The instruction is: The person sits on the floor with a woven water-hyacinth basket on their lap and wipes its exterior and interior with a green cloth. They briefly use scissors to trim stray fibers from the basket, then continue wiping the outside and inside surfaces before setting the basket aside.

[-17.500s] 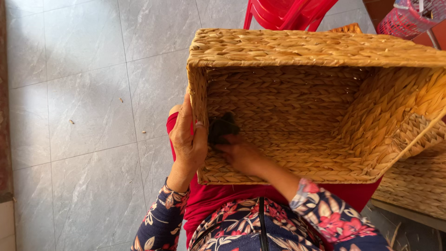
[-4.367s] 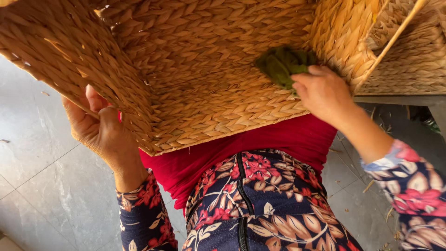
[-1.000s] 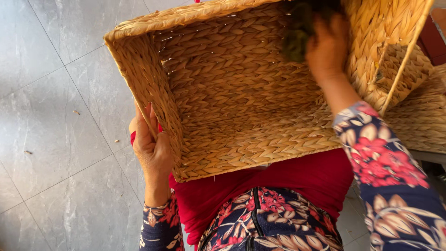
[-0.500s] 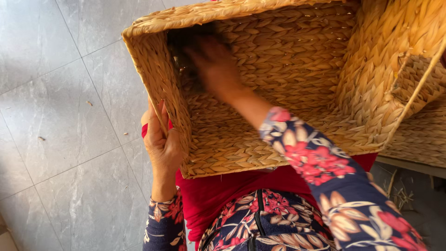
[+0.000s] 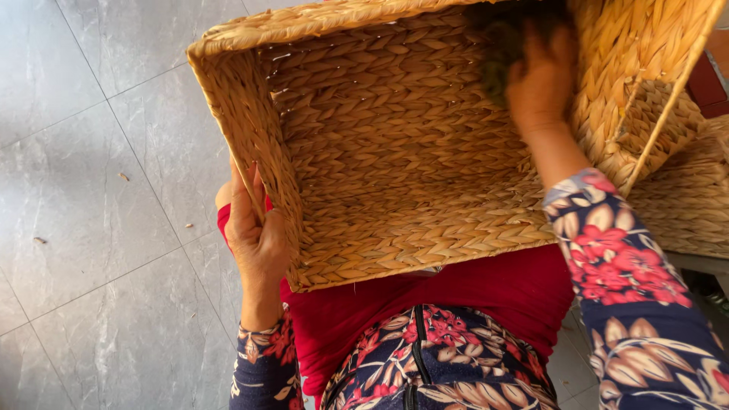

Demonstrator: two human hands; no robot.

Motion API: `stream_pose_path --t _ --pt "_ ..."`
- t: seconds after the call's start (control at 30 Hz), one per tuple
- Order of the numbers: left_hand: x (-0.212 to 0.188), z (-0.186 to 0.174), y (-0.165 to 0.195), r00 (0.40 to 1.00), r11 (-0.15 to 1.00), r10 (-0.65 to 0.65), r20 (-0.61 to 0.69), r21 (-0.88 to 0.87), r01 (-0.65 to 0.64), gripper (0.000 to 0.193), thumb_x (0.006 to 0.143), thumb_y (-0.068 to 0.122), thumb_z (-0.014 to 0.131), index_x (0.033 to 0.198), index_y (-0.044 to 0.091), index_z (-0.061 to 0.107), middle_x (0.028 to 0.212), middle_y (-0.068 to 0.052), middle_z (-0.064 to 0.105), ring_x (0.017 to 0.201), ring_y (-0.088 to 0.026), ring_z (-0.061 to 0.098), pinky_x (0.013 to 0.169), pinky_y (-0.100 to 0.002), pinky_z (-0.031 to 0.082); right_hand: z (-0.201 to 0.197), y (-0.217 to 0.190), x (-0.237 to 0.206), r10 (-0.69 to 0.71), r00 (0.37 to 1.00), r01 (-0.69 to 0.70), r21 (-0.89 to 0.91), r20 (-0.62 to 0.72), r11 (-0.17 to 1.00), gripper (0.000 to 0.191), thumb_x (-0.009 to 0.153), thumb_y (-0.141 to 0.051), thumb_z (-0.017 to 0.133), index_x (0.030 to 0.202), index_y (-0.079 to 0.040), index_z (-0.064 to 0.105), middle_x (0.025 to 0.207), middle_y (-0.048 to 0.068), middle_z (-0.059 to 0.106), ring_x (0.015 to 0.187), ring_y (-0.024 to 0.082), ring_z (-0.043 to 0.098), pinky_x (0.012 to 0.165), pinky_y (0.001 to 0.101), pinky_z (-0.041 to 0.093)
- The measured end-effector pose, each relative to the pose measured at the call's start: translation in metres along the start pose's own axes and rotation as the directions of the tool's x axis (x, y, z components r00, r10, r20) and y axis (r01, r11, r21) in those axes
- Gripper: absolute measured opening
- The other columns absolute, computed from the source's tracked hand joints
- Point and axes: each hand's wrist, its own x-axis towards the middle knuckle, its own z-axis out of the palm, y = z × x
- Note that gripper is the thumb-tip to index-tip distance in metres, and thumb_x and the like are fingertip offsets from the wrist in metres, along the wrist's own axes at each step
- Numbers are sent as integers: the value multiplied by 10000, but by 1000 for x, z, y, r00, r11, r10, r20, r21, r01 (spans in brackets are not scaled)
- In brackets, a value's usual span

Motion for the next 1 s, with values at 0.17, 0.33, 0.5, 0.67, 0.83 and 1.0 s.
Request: stream_pose_path --t 0.17,0.33,0.5,0.67,0.83,1.0 --pt "0 -1 -2 999 997 -35 23 -63 37 870 845 -245 316 1665 17 187 1725 -166 277 1631 -308 271 1326 -402 277 22 -12 -8 157 983 -153 41 -91 987 659 876 -21 724 1514 -50 563 1527 335 396 1362 556 382 1185 563 315" --pt "0 -5 -6 1000 1000 6 -6 -11 -6 855 844 -246 313 1656 11 240 1678 -134 306 1626 -308 293 1344 -418 277 59 -116 -9 30 992 3 267 -122 964 641 860 45 662 1479 -102 589 1518 247 452 1421 456 421 1233 516 365" --pt "-3 -8 -7 999 1000 -8 -41 3 8 864 841 -243 308 1662 21 251 1655 -131 334 1628 -314 298 1351 -427 280 66 -245 2 -318 946 315 425 -66 849 573 846 -68 694 1410 -123 607 1440 215 518 1346 442 484 1132 528 420" --pt "-5 -9 -2 996 998 -62 -64 -10 62 857 851 -230 308 1662 40 243 1669 -149 350 1610 -321 325 1315 -426 325 69 -276 7 -455 887 455 299 -73 839 562 841 -115 675 1396 -182 624 1435 155 541 1286 386 534 1001 543 455" --pt "-3 -7 -2 997 998 -54 -64 -19 52 860 844 -229 303 1659 40 242 1646 -146 335 1607 -319 327 1310 -425 341 69 -151 -1 -323 946 308 253 16 917 528 928 -78 664 1452 -133 629 1405 169 573 1297 401 553 1117 507 486" --pt "-3 -9 -11 999 999 -31 -40 -33 29 853 848 -241 296 1658 22 252 1640 -126 338 1620 -313 312 1326 -425 321 31 -15 -12 32 997 -31 -25 67 999 516 923 -71 689 1429 -27 598 1499 373 437 1361 564 429 1156 554 388"
